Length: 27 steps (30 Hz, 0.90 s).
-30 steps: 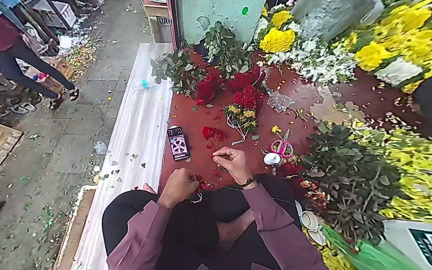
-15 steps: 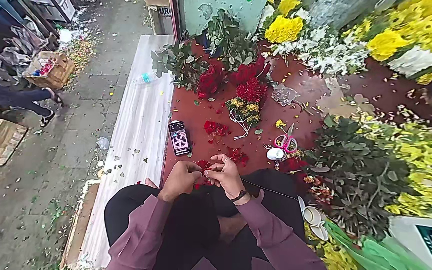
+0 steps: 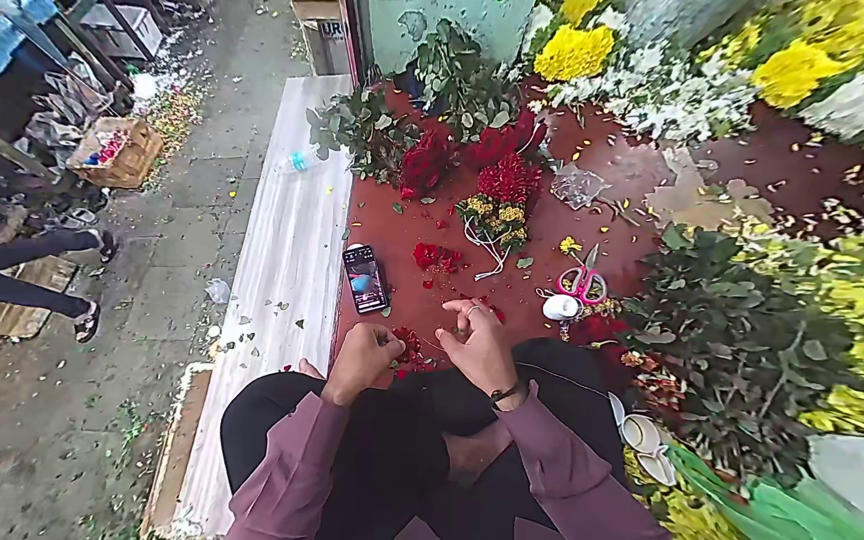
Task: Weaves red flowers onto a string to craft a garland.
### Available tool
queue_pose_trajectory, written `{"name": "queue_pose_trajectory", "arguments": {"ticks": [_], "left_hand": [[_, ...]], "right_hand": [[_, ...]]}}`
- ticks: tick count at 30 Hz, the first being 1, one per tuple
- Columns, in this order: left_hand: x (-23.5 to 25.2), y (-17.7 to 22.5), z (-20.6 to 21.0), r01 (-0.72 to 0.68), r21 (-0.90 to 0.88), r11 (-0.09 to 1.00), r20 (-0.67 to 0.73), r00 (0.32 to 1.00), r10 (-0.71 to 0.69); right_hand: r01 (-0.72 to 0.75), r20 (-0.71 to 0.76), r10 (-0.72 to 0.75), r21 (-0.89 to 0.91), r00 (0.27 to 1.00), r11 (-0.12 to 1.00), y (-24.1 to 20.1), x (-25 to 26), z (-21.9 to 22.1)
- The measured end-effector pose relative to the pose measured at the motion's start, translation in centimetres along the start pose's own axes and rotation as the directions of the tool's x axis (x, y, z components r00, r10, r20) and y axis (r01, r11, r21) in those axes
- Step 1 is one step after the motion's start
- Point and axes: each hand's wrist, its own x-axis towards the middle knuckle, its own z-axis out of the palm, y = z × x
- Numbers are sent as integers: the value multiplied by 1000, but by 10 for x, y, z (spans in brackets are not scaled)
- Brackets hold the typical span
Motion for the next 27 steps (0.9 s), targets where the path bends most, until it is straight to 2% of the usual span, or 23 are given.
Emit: {"name": "queue_pose_trajectory", "arguments": {"ticks": [2,4,5,6,9,11,12,14,16,17,18,19,20,21,22,23,25,27], "left_hand": [[0,1,-2,17,7,1000,11,1000,-17],[0,2,-4,40,-9,999,16,999,-40],[-1,1,-6,53,-23,998,8,999,-53],[-2,1,-7,67,-45,997,-7,998,-67],[-5,3,-9,122,-158,980,-43,991,-130],[-3,2,-8,144,-188,972,-73,984,-160],[-2,1,-7,153,-149,977,-96,981,-168],[-1,0,-3,162,40,986,-90,983,-158],[-5,4,-2,65,235,970,126,987,-97],[-8,7,-3,-66,218,974,298,954,-2],[-11,10,-5,-217,79,973,442,883,161],[-12,13,-5,-314,-137,939,490,803,340],[-12,17,-5,-348,-324,880,432,773,465],[-13,20,-6,-356,-424,833,303,811,501],[-12,22,-8,-357,-429,830,151,877,456],[-8,20,-8,-343,-351,871,9,929,369],[-1,11,-6,-206,-80,975,-176,966,190],[-2,3,-4,-69,49,996,-171,982,76]], "right_hand": [[93,162,-100,50,982,994,6,4,4],[24,311,-127,315,942,949,19,8,10],[-32,328,-124,432,937,901,23,10,11],[-51,321,-118,475,940,878,27,13,9],[-64,329,-95,442,940,895,28,18,-10],[-54,421,-150,435,894,899,25,15,-17],[-23,474,-218,453,853,891,22,11,-17],[20,512,-362,557,779,830,15,5,-14],[26,427,-421,677,800,736,10,7,-9],[18,400,-407,695,821,719,11,11,-5],[-8,407,-383,693,829,721,17,16,-1],[-55,445,-359,686,820,725,23,20,2],[-118,495,-336,681,802,723,26,19,4],[-186,536,-302,676,788,713,23,13,3],[-220,574,-272,644,772,733,15,3,0],[-189,548,-319,679,773,709,10,-1,6],[-96,458,-439,769,773,632,3,-1,13],[-43,386,-425,779,819,625,3,1,7]]}}
